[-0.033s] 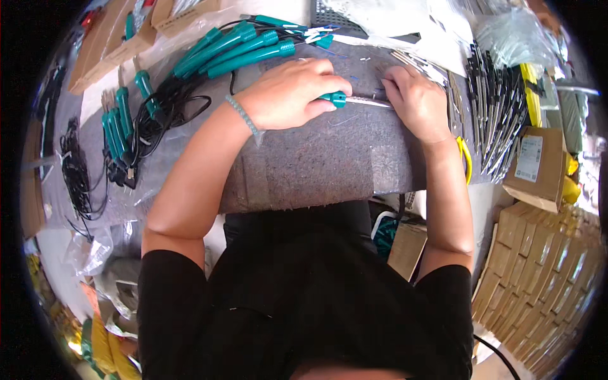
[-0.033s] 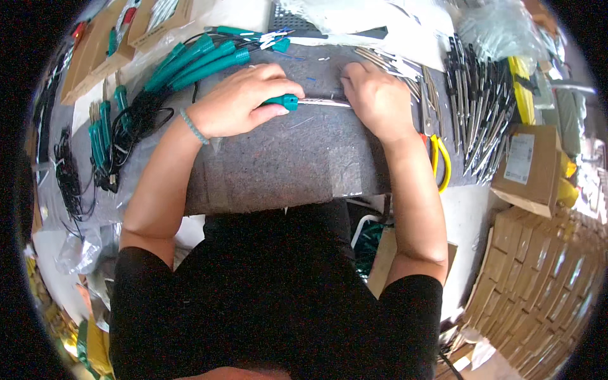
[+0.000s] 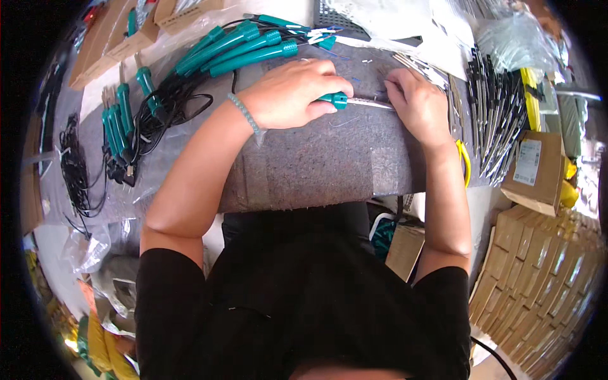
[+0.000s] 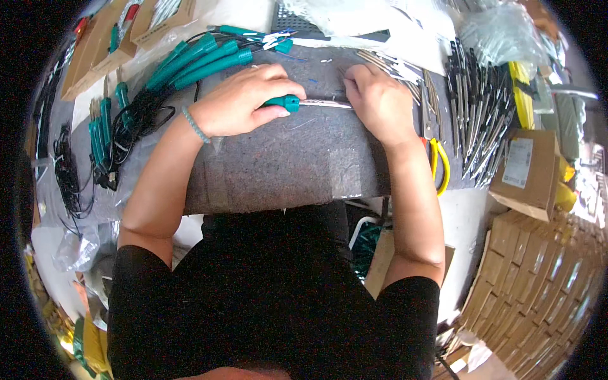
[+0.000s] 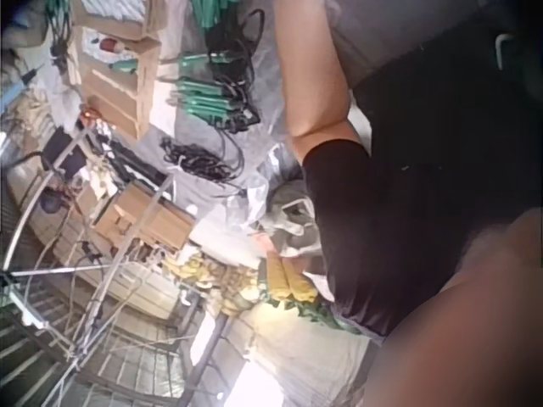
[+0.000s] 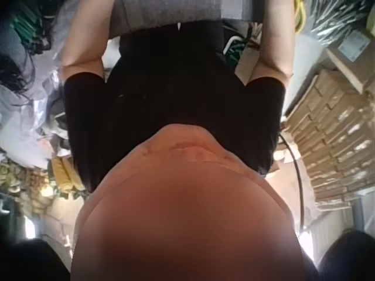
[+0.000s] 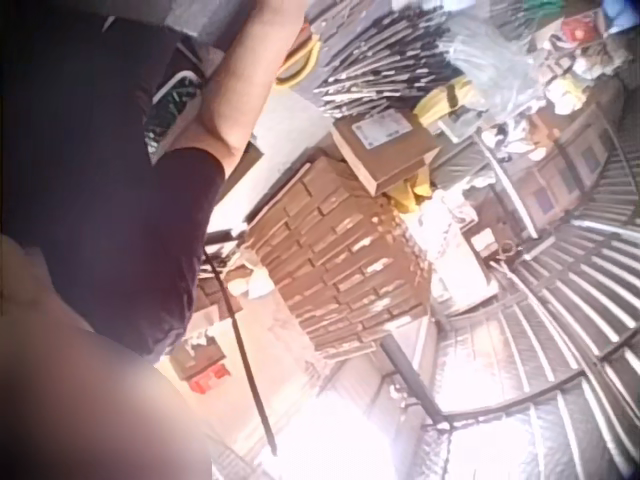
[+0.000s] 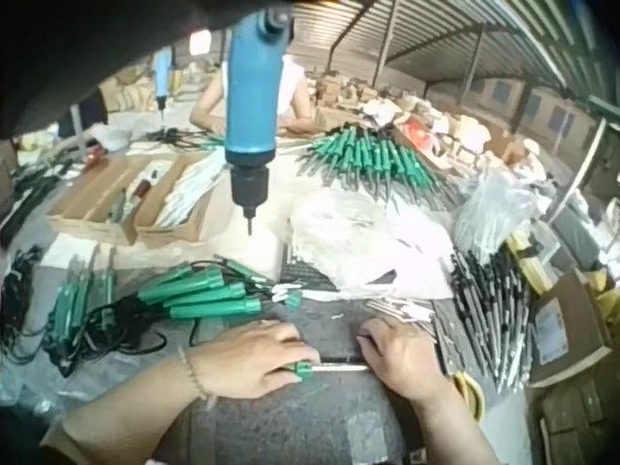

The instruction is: Assembling small electronic components by trimming wires with scissors and soldering them to connectors.

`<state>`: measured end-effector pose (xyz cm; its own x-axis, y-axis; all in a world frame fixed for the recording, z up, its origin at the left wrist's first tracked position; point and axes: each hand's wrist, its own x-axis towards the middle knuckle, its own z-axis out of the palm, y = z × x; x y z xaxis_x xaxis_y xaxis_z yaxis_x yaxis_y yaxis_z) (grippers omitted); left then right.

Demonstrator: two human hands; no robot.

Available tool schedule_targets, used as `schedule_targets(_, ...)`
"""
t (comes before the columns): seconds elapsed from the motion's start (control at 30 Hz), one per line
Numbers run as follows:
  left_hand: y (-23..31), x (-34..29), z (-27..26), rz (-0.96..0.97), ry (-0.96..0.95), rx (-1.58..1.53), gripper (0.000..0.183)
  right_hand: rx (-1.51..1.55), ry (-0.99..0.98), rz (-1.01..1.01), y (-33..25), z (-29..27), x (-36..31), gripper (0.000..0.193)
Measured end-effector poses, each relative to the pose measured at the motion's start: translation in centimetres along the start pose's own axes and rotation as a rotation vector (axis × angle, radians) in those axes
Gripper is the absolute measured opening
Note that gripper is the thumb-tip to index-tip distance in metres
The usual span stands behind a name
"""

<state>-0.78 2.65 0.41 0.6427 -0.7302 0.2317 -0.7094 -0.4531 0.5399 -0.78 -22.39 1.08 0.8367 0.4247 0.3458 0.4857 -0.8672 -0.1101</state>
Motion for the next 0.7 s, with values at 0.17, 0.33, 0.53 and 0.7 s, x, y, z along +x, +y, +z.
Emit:
schedule_targets(0.17, -0.6, -0.1, 0.1, 0.013, -0.038, -0.029, 0.031, 0.539, 0.010, 0.182, -4.0, -0.4, -0.7, 0.010)
schedule_targets(0.33, -0.9, 0.1, 0.6, -0.009, -0.031, 0.020, 0.033, 0.407, 0.071, 0.056, -6.6, 0.9, -0.8, 0.011)
schedule_targets(0.53, -1.1, 0.2, 0.6, 0.007, -0.025, 0.011, 0.035, 0.038, 0.207, -0.216, -6.5, 2.0, -1.0, 0.016)
schedule_targets(0.7, -1.1, 0.1, 0.7, 0.027, -0.008, 0.021, 0.036, -0.062, 0.186, -0.310, -6.2, 1.8, -1.4, 0.022)
